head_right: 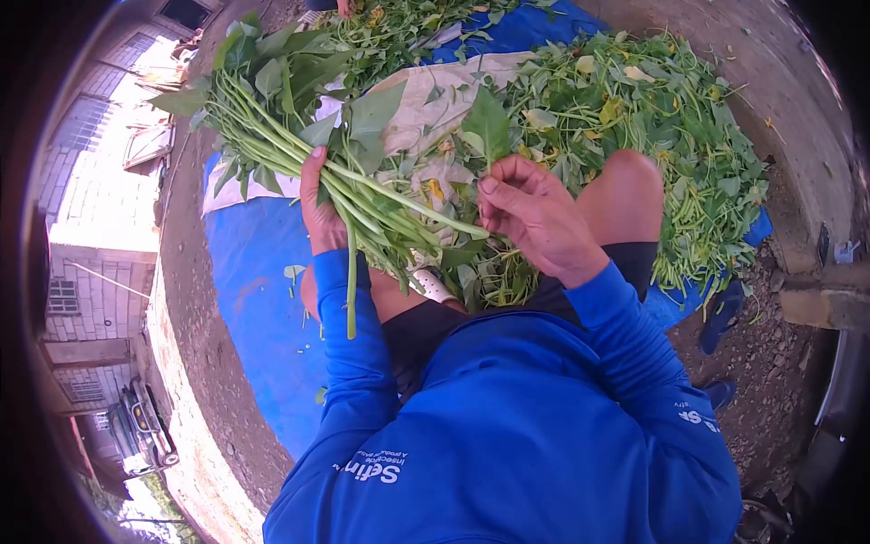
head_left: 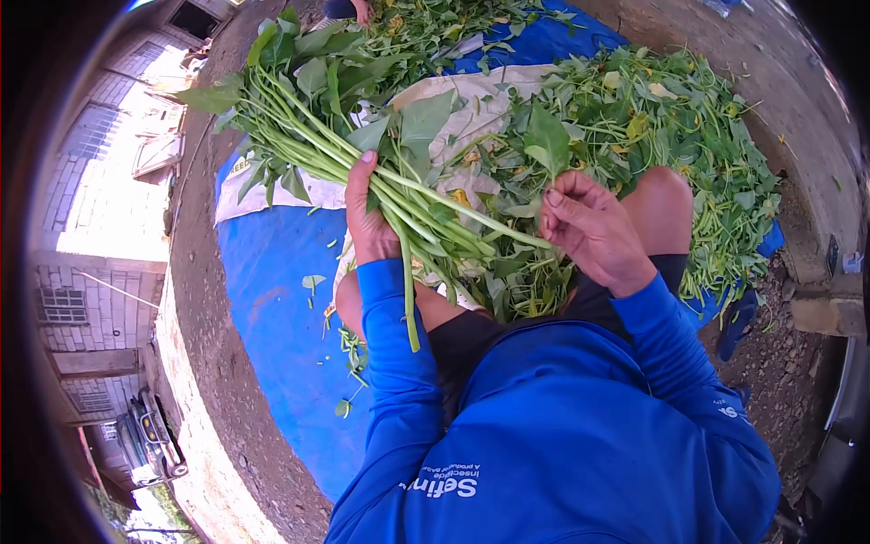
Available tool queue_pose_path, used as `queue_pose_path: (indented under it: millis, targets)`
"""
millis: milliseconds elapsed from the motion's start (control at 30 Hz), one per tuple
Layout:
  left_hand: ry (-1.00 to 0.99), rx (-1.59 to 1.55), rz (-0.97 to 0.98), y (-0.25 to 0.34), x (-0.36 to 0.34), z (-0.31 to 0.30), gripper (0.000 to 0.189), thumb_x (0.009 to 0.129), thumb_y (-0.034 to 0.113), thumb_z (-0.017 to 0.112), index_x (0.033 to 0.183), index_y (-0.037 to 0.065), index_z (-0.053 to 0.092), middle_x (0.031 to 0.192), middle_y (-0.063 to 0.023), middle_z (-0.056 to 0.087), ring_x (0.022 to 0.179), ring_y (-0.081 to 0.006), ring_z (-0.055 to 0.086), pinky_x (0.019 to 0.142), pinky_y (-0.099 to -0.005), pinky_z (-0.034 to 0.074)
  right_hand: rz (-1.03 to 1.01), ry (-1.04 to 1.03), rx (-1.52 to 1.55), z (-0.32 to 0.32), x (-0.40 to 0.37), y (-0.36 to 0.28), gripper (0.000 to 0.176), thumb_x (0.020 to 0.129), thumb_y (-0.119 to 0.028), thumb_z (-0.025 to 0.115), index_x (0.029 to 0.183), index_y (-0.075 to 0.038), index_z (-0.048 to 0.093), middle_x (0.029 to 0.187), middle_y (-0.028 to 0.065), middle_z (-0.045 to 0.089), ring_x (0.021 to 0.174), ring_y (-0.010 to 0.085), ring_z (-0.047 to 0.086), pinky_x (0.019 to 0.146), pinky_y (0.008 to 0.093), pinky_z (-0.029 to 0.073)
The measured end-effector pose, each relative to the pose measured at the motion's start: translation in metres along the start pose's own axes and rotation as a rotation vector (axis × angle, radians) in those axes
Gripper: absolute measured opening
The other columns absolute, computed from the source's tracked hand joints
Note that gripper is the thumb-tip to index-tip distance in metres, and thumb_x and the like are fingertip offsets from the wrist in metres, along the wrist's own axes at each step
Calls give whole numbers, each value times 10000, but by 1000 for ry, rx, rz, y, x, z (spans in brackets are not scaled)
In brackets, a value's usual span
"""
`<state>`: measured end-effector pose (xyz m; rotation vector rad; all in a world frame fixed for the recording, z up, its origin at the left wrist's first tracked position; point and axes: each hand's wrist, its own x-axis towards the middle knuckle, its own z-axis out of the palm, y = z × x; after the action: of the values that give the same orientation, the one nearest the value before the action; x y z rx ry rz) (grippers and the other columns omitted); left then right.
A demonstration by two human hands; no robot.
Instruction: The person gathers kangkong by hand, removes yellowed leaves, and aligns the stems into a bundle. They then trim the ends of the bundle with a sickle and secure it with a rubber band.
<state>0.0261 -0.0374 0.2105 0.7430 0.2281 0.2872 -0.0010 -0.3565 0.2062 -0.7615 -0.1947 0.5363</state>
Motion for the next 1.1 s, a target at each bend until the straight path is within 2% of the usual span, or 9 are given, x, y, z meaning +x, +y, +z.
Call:
queue_pose_path:
  millis: [67, 233, 400, 533, 600, 700, 833, 933, 1100]
  targets:
    - [9, -6, -12, 8, 13, -19, 437, 976, 234, 772, 1303, -35, 666, 1154, -184, 781, 1011, -306, 795, 902, -435, 691, 42, 6, -61, -24, -25, -33, 101, 1095, -161, 705, 1111, -78, 650, 935, 46, 715, 832, 147, 699, 773, 286, 570]
    - [58, 275, 120, 55, 59, -18, 355, 902, 133, 822, 1193, -39, 714, 1015, -122, 774, 815, -218, 756, 735, -368, 641, -488, 629, -1328, -72, -42, -87, 402, 1025, -129, 743, 1404, -27, 651, 1040, 61, 758, 925, 159, 694, 888, 306, 565]
    - [33, 1095, 421, 135, 90, 37, 519, 800, 80, 853, 1284, -35, 706, 1113, -111, 788, 935, -200, 752, 848, -358, 601, -160, 612, -985, -97, -66, -115, 318, 1012, -125, 732, 1301, 9, 724, 1008, 26, 735, 944, 108, 656, 892, 294, 536]
    - [-95, 1933, 650, 191, 111, 97, 614, 744, 165, 853, 1313, -6, 698, 1107, -198, 803, 995, -330, 785, 892, -459, 597, -152, 520, -1062, -114, -78, -91, 254, 1023, -136, 715, 1221, 17, 754, 972, 10, 711, 915, 88, 636, 860, 282, 525]
    - [-260, 2262, 643, 195, 109, 141, 515, 799, 206, 803, 1284, 72, 691, 1152, -245, 777, 1084, -445, 745, 937, -539, 582, -84, 511, -1054, -112, -80, -86, 253, 1021, -135, 720, 1224, 14, 751, 962, 6, 709, 897, 83, 632, 847, 274, 523]
    - [-482, 2690, 639, 156, 104, 197, 363, 835, 167, 770, 1182, 101, 688, 1103, -218, 771, 1079, -452, 731, 915, -568, 577, -62, 456, -1048, -118, -83, -74, 236, 1025, -97, 716, 1225, 24, 746, 1012, 32, 745, 936, 97, 661, 863, 289, 540]
    - [-852, 2798, 740, 96, 131, 194, 342, 806, 114, 759, 1128, 99, 644, 1016, -200, 740, 1058, -466, 717, 894, -595, 573, -18, 390, -1013, -123, -88, -57, 236, 1034, -86, 708, 1230, 42, 736, 1047, 70, 768, 967, 118, 689, 881, 312, 561]
    - [-849, 2831, 611, 60, 130, 196, 324, 813, 122, 754, 1119, 100, 649, 1036, -201, 736, 1072, -470, 713, 892, -598, 574, 43, 323, -981, -115, -89, -60, 242, 1034, -88, 707, 1227, 55, 740, 1069, 89, 780, 980, 129, 704, 885, 316, 569]
    - [-772, 2636, 792, 23, 109, 196, 305, 869, 108, 731, 1132, 65, 582, 999, -210, 756, 985, -474, 737, 844, -616, 573, -43, 219, -1051, -70, -52, -102, 229, 1053, -102, 698, 1213, 51, 755, 1087, 78, 785, 986, 108, 711, 902, 298, 572]
